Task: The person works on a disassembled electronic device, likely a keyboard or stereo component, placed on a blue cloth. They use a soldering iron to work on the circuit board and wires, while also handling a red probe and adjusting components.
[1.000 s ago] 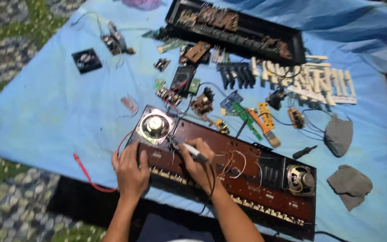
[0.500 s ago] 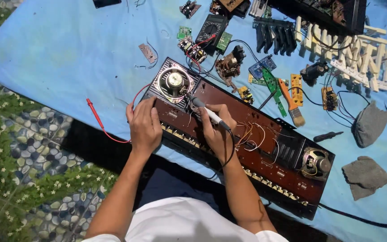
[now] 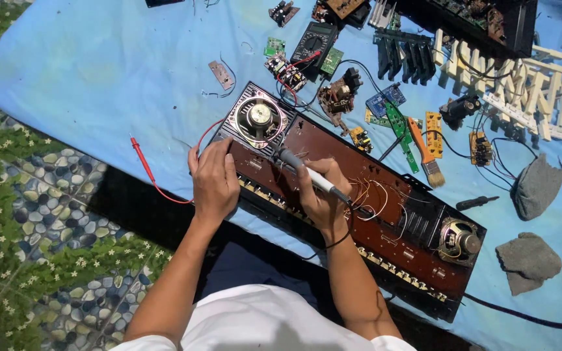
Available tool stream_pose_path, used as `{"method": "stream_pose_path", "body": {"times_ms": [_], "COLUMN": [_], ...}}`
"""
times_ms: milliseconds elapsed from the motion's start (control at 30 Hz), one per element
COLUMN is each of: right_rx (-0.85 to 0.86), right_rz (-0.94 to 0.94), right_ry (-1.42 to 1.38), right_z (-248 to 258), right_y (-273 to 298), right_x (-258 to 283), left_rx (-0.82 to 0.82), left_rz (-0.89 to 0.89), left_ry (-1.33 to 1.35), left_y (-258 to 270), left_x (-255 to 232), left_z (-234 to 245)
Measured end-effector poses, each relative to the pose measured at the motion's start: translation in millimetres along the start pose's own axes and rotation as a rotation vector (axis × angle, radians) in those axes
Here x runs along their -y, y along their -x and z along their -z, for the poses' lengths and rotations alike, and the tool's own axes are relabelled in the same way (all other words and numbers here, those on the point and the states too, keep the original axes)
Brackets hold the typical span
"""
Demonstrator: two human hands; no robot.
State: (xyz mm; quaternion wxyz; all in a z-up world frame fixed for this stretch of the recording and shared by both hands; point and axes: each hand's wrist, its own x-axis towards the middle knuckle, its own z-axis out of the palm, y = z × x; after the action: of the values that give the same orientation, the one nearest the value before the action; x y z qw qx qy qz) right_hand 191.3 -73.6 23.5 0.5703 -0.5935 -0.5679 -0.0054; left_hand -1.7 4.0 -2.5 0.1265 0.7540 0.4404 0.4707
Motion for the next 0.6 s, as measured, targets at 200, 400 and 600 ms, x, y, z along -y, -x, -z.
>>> {"method": "stream_pose_path", "body": {"times_ms": [200,400,600], "right_rx": [0.077,0.095,0.107], "right_rz": [0.179,0.264,0.270], "right_ry": [-0.027,-0.046,-0.048], "right_z": [4,0,-1], "right_y": [-4,-6,-9], "right_x": [-2,-2,4], "left_rx": [0.005,0.009,0.016], "left_rz": [-0.012,-0.036,-0.048], "left_ry": [-0.035,-0.069,-0.089], "left_y": [1,3,4], "left_x": [1,6,9], "left_z": [-1,-4,-6]}}
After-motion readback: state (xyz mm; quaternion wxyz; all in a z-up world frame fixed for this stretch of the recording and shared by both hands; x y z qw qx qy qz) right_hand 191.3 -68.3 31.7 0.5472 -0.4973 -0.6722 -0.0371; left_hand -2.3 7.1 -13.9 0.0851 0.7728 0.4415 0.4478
